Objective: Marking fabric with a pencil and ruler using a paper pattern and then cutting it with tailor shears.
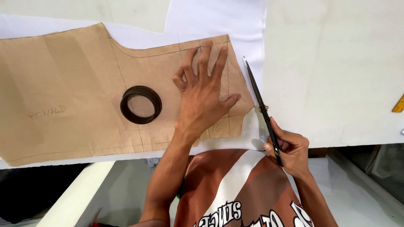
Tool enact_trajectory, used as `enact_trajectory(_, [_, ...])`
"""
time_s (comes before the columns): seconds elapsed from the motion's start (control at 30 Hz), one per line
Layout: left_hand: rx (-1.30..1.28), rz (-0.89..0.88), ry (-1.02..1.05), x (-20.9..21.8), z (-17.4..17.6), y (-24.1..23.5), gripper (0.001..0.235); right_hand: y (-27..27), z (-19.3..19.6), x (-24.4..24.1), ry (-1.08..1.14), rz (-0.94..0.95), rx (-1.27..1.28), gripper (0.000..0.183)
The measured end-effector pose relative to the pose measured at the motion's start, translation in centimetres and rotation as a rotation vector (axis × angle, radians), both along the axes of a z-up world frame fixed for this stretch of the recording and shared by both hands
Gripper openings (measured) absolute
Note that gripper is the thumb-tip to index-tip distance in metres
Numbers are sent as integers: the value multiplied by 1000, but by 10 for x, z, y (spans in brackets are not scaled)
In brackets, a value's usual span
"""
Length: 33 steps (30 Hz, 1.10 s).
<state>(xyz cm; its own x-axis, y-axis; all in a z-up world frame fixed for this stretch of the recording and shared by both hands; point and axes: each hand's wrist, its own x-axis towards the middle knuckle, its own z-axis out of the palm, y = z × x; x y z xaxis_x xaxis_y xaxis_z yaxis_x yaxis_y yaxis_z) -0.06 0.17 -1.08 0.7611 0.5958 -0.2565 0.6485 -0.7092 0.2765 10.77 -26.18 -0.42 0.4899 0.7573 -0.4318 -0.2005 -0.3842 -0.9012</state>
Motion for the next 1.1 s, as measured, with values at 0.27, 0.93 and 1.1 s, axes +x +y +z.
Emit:
enact_trajectory(0.27, [19,-1,3,1,0,0,115,10,4,4,15,9,10,63])
enact_trajectory(0.93, [61,9,-13,-1,-4,-1,114,30,2,1,4,-17,-1,65])
enact_trajectory(1.1, [76,8,-9,1,-3,-1,114,33,3,2,-56,51,4,64])
